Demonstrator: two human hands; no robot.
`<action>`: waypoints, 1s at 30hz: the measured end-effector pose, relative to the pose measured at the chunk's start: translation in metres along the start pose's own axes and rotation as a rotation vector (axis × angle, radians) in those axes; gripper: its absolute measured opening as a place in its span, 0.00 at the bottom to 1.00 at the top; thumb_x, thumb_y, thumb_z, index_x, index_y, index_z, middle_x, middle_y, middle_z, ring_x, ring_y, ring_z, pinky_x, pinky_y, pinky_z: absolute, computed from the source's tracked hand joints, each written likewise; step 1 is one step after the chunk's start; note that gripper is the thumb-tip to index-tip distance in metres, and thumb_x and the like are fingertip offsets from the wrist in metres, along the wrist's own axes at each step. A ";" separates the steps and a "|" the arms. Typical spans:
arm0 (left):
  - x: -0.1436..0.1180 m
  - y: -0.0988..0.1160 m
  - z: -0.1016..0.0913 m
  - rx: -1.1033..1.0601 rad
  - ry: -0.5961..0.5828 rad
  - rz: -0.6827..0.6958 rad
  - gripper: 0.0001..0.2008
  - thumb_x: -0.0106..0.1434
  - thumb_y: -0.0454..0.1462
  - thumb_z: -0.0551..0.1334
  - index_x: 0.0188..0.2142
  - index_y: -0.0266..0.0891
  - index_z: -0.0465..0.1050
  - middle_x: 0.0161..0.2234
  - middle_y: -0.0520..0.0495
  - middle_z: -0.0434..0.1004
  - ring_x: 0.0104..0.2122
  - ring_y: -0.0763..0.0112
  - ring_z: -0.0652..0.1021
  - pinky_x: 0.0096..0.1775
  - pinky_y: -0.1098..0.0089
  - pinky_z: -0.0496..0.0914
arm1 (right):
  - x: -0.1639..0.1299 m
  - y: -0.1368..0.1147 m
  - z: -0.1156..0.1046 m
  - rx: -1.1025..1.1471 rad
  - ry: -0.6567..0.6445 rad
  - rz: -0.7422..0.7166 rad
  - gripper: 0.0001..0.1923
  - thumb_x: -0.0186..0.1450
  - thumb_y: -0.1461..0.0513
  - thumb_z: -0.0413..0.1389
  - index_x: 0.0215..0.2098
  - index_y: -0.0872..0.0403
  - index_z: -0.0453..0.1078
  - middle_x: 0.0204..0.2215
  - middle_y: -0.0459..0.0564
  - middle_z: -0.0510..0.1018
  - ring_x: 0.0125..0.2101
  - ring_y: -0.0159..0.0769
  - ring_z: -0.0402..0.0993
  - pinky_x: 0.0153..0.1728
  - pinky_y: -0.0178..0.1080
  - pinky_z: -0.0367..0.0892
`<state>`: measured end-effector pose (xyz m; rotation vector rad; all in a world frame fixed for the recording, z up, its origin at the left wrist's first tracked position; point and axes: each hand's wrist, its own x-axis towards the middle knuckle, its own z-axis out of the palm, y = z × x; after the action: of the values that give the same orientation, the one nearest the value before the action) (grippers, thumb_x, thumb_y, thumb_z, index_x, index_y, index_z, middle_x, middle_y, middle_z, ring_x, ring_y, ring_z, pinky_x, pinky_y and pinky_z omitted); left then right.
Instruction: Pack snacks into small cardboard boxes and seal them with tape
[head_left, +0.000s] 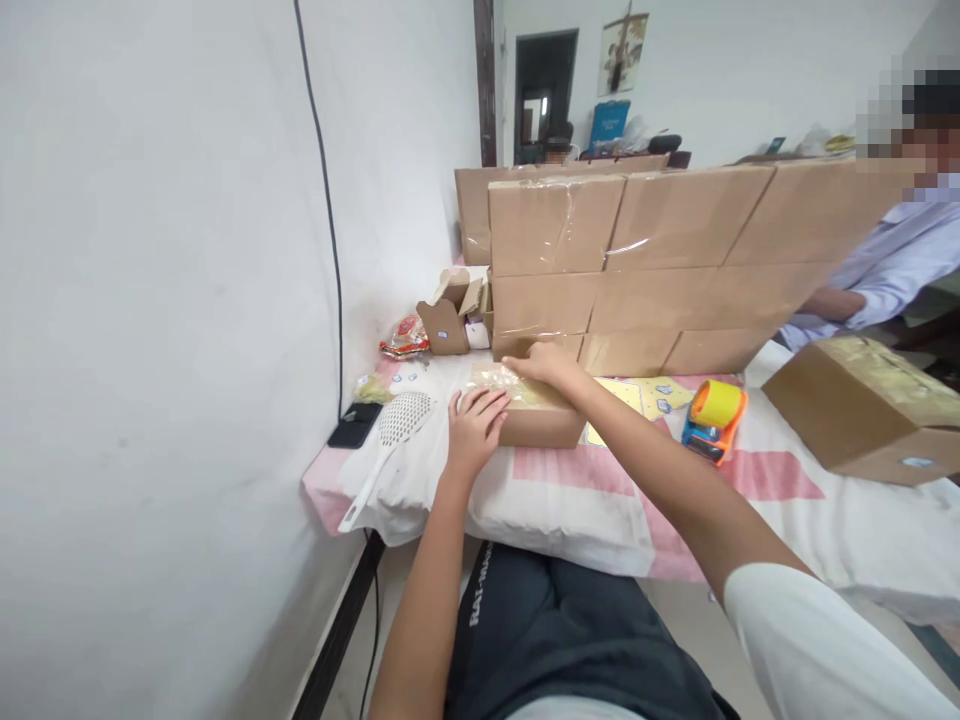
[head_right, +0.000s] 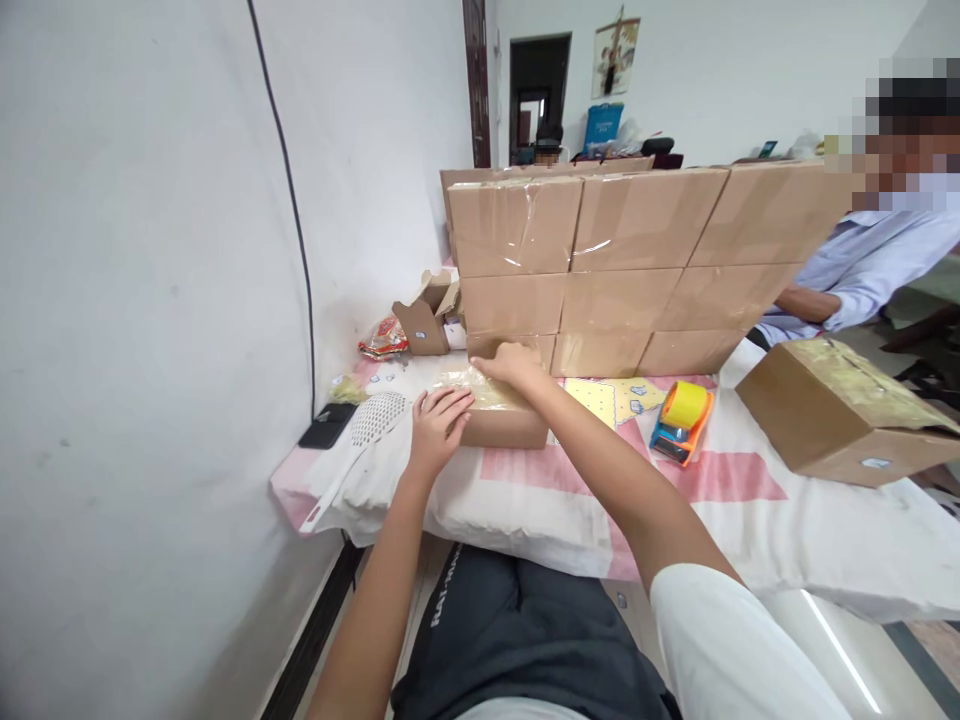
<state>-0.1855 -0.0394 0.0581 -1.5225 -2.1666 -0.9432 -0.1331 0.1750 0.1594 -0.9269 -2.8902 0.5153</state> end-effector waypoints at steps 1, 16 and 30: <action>-0.002 0.000 0.000 -0.005 0.004 -0.002 0.17 0.74 0.41 0.53 0.56 0.49 0.76 0.58 0.49 0.77 0.62 0.62 0.70 0.67 0.51 0.50 | -0.006 0.010 -0.001 0.028 0.049 0.030 0.37 0.63 0.35 0.53 0.44 0.59 0.78 0.44 0.67 0.81 0.50 0.58 0.76 0.51 0.51 0.68; -0.069 -0.014 0.007 -0.143 0.206 -0.033 0.16 0.72 0.39 0.52 0.55 0.41 0.72 0.60 0.38 0.72 0.68 0.55 0.59 0.68 0.45 0.53 | -0.168 0.080 0.091 0.593 0.255 -0.534 0.82 0.41 0.39 0.73 0.75 0.49 0.23 0.72 0.66 0.40 0.72 0.60 0.36 0.69 0.59 0.43; -0.075 0.019 0.050 -0.103 0.277 -0.073 0.26 0.66 0.45 0.59 0.61 0.40 0.62 0.65 0.32 0.58 0.66 0.45 0.61 0.64 0.42 0.56 | -0.355 0.193 0.057 0.656 0.839 0.089 0.60 0.54 0.42 0.66 0.73 0.45 0.38 0.67 0.61 0.55 0.65 0.58 0.58 0.64 0.58 0.59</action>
<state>-0.1343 -0.0542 -0.0168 -1.2757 -2.0137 -1.2272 0.2545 0.1010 0.0565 -0.8642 -1.7736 0.7739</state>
